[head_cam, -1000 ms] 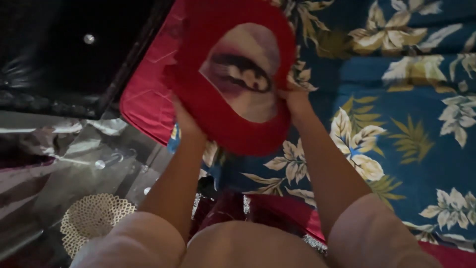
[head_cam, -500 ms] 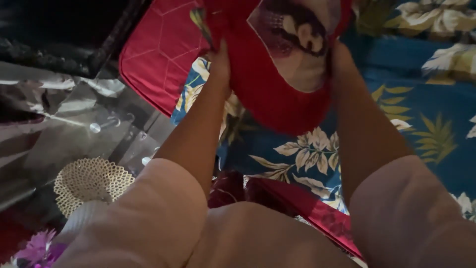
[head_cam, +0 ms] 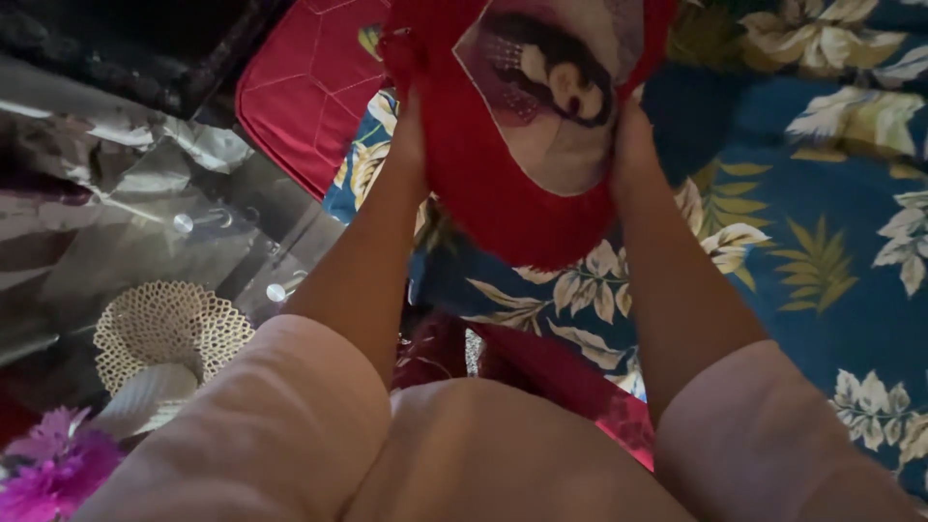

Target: Folding a patterned bedsheet and arranging pillows on a bed and sofa.

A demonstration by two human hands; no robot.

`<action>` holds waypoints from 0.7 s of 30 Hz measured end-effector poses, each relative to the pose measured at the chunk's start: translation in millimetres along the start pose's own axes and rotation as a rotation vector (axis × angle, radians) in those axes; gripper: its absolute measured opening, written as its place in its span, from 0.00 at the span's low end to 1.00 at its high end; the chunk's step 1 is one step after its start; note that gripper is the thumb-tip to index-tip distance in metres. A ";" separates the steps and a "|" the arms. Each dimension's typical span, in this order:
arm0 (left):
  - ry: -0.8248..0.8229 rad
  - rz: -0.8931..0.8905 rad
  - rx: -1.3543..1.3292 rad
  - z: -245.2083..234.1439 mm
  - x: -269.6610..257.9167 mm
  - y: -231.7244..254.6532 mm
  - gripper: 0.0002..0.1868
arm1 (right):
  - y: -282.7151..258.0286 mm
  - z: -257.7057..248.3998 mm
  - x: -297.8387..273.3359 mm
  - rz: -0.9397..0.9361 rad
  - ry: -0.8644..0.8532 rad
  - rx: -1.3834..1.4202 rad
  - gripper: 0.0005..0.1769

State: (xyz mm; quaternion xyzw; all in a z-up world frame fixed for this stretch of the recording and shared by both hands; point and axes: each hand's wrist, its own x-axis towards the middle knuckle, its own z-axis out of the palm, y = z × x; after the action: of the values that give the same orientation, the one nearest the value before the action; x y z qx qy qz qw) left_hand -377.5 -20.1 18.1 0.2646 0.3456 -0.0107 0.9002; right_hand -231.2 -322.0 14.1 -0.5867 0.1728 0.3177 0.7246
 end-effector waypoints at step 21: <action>0.244 0.449 -0.023 -23.4 -248.2 33.5 0.40 | -38.8 135.3 -152.4 -0.144 -0.472 -0.115 0.29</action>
State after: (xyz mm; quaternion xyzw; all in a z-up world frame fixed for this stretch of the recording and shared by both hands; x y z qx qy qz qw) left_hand -574.0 -20.5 175.1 0.3237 0.3841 0.2256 0.8347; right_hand -334.5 -235.6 171.8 -0.5475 -0.0617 0.4027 0.7310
